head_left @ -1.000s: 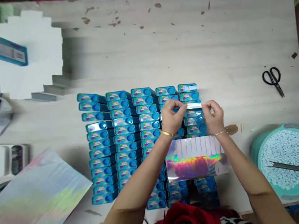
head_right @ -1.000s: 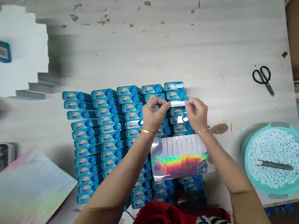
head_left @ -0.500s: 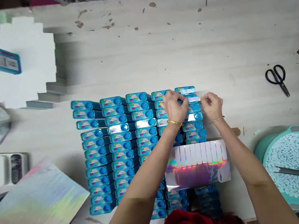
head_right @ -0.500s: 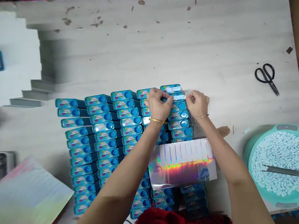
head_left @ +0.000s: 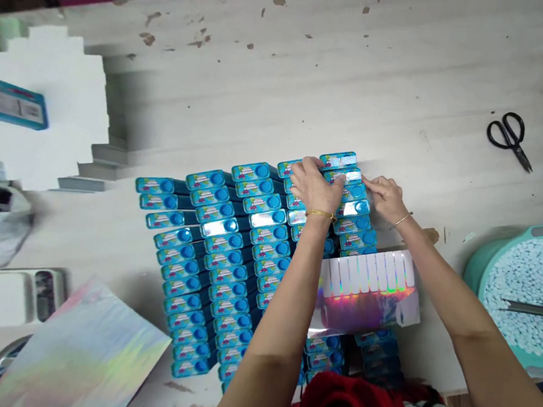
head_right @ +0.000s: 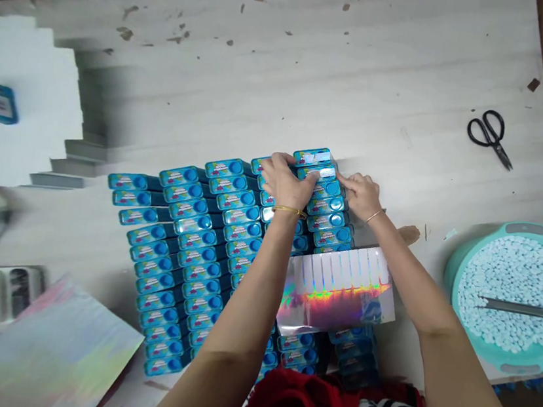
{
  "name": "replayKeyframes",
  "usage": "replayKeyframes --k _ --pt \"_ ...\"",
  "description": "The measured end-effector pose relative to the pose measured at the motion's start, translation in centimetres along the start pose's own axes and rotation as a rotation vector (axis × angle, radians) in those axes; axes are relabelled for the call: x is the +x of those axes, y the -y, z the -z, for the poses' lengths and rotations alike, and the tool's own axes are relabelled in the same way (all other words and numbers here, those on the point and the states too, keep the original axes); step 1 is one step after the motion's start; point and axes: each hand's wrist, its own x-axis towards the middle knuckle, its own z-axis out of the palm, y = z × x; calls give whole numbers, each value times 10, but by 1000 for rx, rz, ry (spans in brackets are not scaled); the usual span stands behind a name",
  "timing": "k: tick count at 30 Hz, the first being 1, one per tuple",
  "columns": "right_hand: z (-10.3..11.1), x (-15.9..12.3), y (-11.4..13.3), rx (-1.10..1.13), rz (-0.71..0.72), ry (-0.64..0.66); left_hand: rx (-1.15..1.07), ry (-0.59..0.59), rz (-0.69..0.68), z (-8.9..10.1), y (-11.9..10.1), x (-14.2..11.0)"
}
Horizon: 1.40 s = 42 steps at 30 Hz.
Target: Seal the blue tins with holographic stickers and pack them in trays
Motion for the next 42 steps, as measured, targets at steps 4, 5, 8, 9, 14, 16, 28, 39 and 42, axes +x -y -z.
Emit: replayKeyframes --k 4,5,8,9,14,16,28,39,42 --pt "22 -18 17 -176 8 -81 -126 148 -191 24 13 -3" --pt "27 -28 26 -178 29 -121 -157 232 -293 39 19 -8" --pt "30 -67 60 -149 116 -125 -109 498 -578 89 43 -39" --pt "27 -81 71 -140 145 -92 -46 548 -630 104 53 -51" --pt "-11 -128 109 -178 220 90 190 618 -638 136 94 -103" --pt "-22 -133 117 -216 231 140 165 642 -601 136 100 -111" --pt "-29 -114 136 -241 104 271 200 405 -691 142 111 -130" --pt "-40 -121 126 -267 214 179 145 349 -513 137 115 -148" --pt "-41 -122 126 -264 215 164 147 397 -563 134 112 -139"
